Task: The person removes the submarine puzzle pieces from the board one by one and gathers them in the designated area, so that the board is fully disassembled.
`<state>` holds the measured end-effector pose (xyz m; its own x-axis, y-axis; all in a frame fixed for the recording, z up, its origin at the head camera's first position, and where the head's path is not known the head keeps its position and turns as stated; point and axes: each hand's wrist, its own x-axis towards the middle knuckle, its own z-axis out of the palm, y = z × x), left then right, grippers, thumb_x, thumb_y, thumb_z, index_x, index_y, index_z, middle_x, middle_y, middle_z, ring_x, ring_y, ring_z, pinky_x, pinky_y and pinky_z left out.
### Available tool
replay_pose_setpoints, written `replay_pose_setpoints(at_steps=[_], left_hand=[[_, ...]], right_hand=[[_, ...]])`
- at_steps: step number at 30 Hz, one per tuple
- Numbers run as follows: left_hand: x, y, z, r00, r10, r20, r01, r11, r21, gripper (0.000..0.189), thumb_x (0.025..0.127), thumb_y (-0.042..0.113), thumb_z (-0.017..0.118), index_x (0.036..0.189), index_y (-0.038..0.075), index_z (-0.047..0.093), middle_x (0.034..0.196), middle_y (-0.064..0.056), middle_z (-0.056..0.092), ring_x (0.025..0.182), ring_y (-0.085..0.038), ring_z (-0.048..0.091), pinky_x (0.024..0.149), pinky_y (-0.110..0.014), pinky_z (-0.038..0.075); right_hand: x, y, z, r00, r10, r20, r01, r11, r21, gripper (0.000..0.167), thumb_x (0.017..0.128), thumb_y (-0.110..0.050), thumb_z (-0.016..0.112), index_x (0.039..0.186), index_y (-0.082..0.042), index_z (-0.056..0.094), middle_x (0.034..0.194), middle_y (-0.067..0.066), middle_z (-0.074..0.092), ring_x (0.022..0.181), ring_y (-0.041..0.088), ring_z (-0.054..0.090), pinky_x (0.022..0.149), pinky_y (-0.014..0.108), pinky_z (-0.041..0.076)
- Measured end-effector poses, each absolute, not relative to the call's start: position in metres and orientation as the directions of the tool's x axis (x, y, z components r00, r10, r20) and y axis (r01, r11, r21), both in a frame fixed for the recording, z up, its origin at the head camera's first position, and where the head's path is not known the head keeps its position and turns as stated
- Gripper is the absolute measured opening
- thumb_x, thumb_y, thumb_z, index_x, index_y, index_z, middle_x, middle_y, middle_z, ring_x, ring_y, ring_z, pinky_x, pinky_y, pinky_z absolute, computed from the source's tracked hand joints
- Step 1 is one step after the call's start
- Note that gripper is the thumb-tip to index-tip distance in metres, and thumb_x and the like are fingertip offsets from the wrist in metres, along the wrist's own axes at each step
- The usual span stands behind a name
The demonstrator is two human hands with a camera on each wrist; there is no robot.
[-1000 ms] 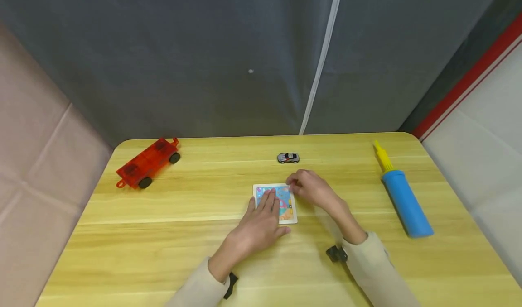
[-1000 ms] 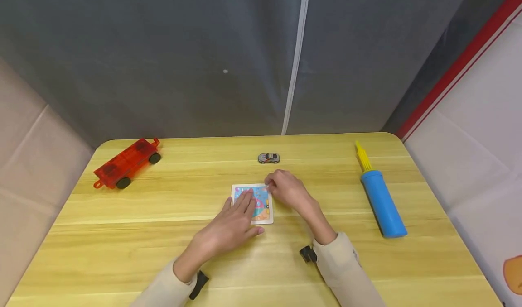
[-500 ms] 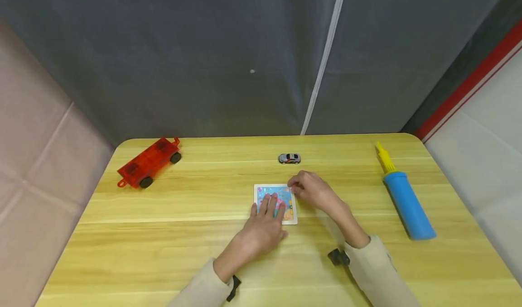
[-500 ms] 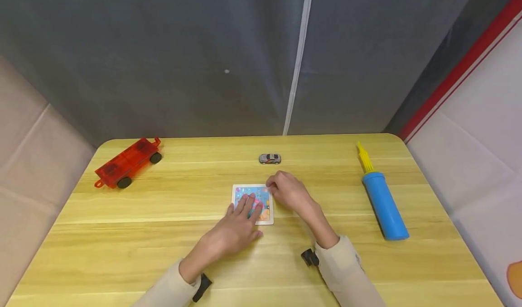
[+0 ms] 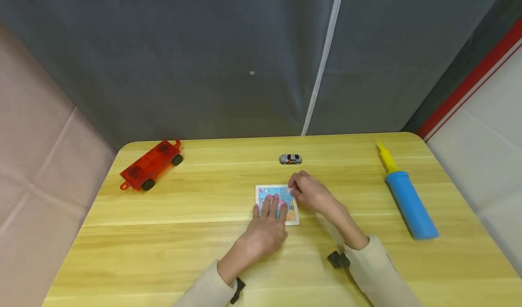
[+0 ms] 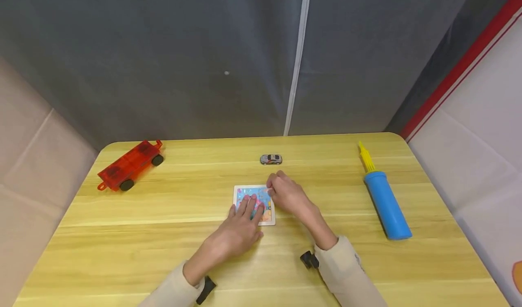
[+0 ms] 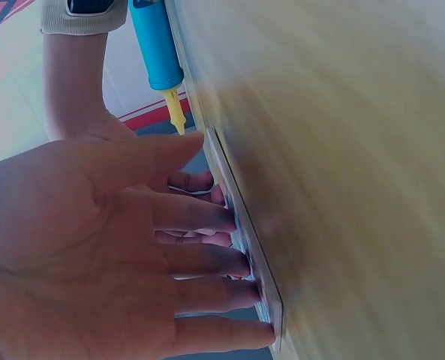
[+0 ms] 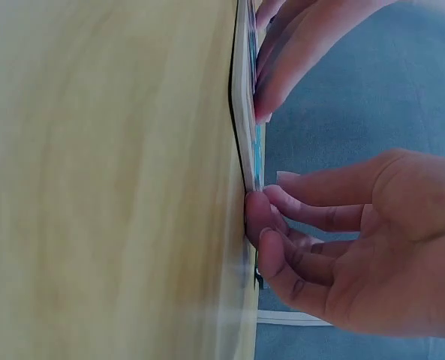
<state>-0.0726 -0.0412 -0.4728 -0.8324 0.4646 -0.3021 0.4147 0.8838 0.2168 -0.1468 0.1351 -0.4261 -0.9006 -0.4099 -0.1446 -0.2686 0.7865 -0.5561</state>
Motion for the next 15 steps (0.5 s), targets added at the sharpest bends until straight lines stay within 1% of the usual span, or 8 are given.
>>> replay_pose_setpoints(at_steps=[5, 10, 15], left_hand=[[-0.071, -0.0411, -0.4708, -0.833, 0.467, -0.297, 0.408, 0.88, 0.241, 0.075, 0.113, 0.04, 0.06, 0.173, 0.006, 0.031, 0.183, -0.023, 0.01, 0.169, -0.046, 0.01, 0.128, -0.073, 0.026], [-0.0711, -0.0405, -0.4706, -0.829, 0.48, -0.287, 0.422, 0.874, 0.241, 0.075, 0.113, 0.039, 0.061, 0.172, 0.004, 0.032, 0.184, -0.019, 0.011, 0.169, -0.048, 0.009, 0.126, -0.074, 0.026], [-0.0701, -0.0388, -0.4707, -0.831, 0.47, -0.298, 0.419, 0.881, 0.222, 0.074, 0.113, 0.039, 0.059, 0.172, 0.004, 0.032, 0.184, -0.019, 0.013, 0.169, -0.048, 0.01, 0.127, -0.074, 0.028]], right_hand=[[-0.1441, 0.1329, -0.4271, -0.912, -0.389, -0.127, -0.261, 0.792, -0.551, 0.01, 0.106, 0.002, 0.066, 0.115, 0.005, 0.07, 0.109, 0.013, 0.063, 0.094, 0.023, 0.06, 0.088, 0.04, 0.057], [-0.1449, 0.1308, -0.4259, -0.926, -0.359, -0.12, -0.238, 0.8, -0.551, 0.011, 0.105, 0.003, 0.067, 0.114, 0.006, 0.073, 0.109, 0.015, 0.068, 0.095, 0.025, 0.063, 0.089, 0.043, 0.06], [-0.1469, 0.1295, -0.4265, -0.929, -0.354, -0.106, -0.239, 0.795, -0.558, 0.012, 0.104, 0.004, 0.066, 0.112, 0.005, 0.075, 0.108, 0.016, 0.073, 0.094, 0.026, 0.066, 0.088, 0.043, 0.061]])
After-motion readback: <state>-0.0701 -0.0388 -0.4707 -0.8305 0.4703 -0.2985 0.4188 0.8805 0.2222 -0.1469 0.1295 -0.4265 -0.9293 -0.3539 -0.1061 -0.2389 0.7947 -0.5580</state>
